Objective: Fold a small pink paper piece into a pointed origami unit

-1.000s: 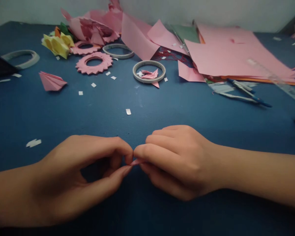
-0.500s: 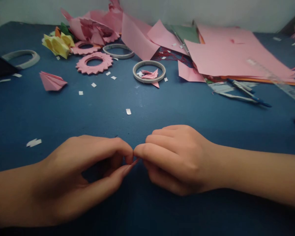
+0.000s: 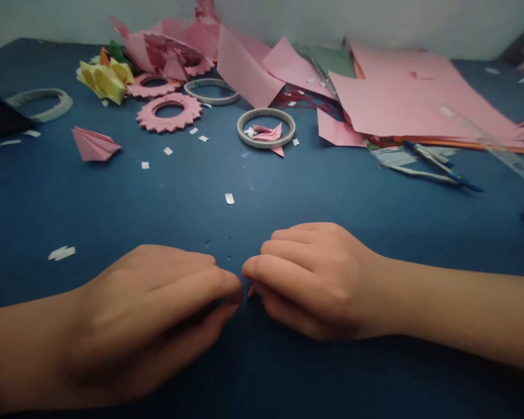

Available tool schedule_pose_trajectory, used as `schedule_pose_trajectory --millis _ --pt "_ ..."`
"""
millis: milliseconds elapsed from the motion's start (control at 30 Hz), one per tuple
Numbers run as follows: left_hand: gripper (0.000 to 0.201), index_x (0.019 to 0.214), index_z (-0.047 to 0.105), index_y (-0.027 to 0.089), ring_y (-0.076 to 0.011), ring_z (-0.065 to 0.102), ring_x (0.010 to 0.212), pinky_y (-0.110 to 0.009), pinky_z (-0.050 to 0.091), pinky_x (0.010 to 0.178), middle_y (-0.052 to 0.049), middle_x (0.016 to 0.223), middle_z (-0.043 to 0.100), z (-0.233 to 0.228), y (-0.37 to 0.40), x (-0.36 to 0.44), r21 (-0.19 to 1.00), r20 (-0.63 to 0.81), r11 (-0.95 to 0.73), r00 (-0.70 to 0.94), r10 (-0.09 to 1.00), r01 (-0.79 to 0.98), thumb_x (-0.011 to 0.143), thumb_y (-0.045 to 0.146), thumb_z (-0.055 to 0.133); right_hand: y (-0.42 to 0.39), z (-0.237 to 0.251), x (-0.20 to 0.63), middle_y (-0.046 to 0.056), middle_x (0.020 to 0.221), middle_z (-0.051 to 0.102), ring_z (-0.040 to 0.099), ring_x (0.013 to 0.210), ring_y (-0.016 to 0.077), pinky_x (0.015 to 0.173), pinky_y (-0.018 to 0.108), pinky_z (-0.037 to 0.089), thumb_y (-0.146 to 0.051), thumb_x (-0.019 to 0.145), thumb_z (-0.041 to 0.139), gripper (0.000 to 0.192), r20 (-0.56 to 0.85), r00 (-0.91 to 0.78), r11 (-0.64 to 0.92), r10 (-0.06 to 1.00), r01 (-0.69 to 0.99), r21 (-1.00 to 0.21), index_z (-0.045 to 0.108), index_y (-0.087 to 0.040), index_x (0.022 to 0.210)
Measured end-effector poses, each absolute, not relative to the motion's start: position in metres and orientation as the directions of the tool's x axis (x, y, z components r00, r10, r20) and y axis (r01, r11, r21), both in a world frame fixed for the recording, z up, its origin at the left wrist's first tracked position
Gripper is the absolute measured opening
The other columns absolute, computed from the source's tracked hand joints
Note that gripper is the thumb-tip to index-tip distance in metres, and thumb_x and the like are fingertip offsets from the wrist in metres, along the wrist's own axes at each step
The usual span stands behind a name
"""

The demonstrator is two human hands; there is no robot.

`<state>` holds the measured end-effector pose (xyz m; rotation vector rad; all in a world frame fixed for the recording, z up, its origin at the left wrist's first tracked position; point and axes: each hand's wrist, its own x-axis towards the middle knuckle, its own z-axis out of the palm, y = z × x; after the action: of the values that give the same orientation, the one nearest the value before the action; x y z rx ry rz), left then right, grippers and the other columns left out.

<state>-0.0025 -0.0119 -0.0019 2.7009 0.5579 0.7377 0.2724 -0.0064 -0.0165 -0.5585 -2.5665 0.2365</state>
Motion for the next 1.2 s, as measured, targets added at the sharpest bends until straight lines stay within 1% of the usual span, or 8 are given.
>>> schedule_pose_trajectory --millis 300,433,600,800,900,967,1067,1200 --pt "0.042 0.096 0.072 0.021 -0.0178 0.074 0.062 -0.037 0.057 0.06 0.003 0.079 0.081 -0.007 -0.015 0.0 0.247 0.454 -0.896 0.773 0.443 0.368 0.126 0.016 0.043 -0.009 -0.015 0.273 0.0 0.089 0.077 0.067 0.067 0.0144 0.061 0.031 0.051 -0.004 0.119 0.05 0.024 0.455 -0.774 0.894 0.441 0.336 -0.295 0.062 -0.021 0.131" --pt "0.038 0.101 0.072 0.021 -0.0199 0.078 0.066 -0.039 0.057 0.06 0.001 0.082 0.084 -0.006 -0.014 -0.003 0.2 0.478 -0.894 0.757 0.445 0.4 0.128 0.021 0.045 -0.008 -0.014 0.275 -0.003 0.083 0.075 0.062 0.06 0.0124 0.055 0.027 0.048 -0.006 0.12 0.05 0.025 0.435 -0.77 0.873 0.467 0.324 -0.363 0.062 -0.021 0.136" --pt "0.034 0.104 0.074 0.018 -0.0178 0.075 0.064 -0.037 0.054 0.057 0.002 0.082 0.082 -0.009 -0.01 -0.006 0.207 0.481 -0.917 0.78 0.4 0.342 0.127 0.018 0.048 -0.011 -0.012 0.272 -0.006 0.075 0.068 0.058 0.056 0.012 0.05 0.025 0.041 -0.012 0.124 0.051 0.02 0.399 -0.745 0.827 0.535 0.367 -0.425 0.064 -0.02 0.136" --pt "0.034 0.097 0.075 0.016 -0.0174 0.066 0.059 -0.034 0.057 0.059 0.002 0.074 0.072 -0.008 -0.007 -0.005 0.198 0.469 -0.938 0.813 0.345 0.285 0.119 0.007 0.051 -0.009 -0.007 0.272 -0.006 0.075 0.07 0.057 0.054 0.0109 0.054 0.023 0.045 -0.011 0.124 0.055 0.016 0.394 -0.774 0.853 0.496 0.35 -0.386 0.067 -0.02 0.131" --pt "0.031 0.098 0.076 0.017 -0.0172 0.07 0.063 -0.034 0.059 0.06 0.001 0.077 0.077 -0.011 -0.008 -0.003 0.177 0.467 -0.94 0.816 0.34 0.291 0.119 0.008 0.054 -0.007 -0.005 0.274 -0.007 0.071 0.067 0.06 0.055 0.011 0.052 0.023 0.044 -0.014 0.124 0.055 0.015 0.387 -0.772 0.852 0.503 0.368 -0.373 0.068 -0.02 0.128" --pt "0.036 0.094 0.075 0.019 -0.0169 0.07 0.061 -0.034 0.059 0.06 0.001 0.076 0.077 -0.015 -0.01 0.0 0.16 0.512 -0.932 0.78 0.36 0.325 0.12 0.009 0.051 -0.008 -0.004 0.275 -0.007 0.072 0.068 0.061 0.054 0.011 0.051 0.023 0.045 -0.015 0.124 0.055 0.015 0.377 -0.764 0.84 0.524 0.388 -0.381 0.068 -0.022 0.128" --pt "0.046 0.086 0.073 0.021 -0.0182 0.059 0.054 -0.036 0.058 0.058 0.003 0.066 0.067 -0.018 -0.011 0.002 0.142 0.595 -0.917 0.709 0.38 0.372 0.12 0.009 0.044 -0.009 -0.004 0.274 -0.007 0.073 0.07 0.062 0.053 0.0105 0.051 0.023 0.047 -0.015 0.125 0.055 0.016 0.375 -0.757 0.83 0.534 0.386 -0.403 0.066 -0.024 0.131" --pt "0.032 0.096 0.077 0.017 -0.0185 0.069 0.06 -0.036 0.06 0.058 0.0 0.076 0.076 -0.012 -0.008 -0.001 0.14 0.479 -0.943 0.813 0.331 0.302 0.118 0.009 0.055 -0.01 -0.005 0.273 -0.006 0.073 0.071 0.064 0.053 0.0103 0.051 0.023 0.049 -0.015 0.126 0.054 0.015 0.378 -0.757 0.833 0.532 0.388 -0.395 0.066 -0.023 0.132"
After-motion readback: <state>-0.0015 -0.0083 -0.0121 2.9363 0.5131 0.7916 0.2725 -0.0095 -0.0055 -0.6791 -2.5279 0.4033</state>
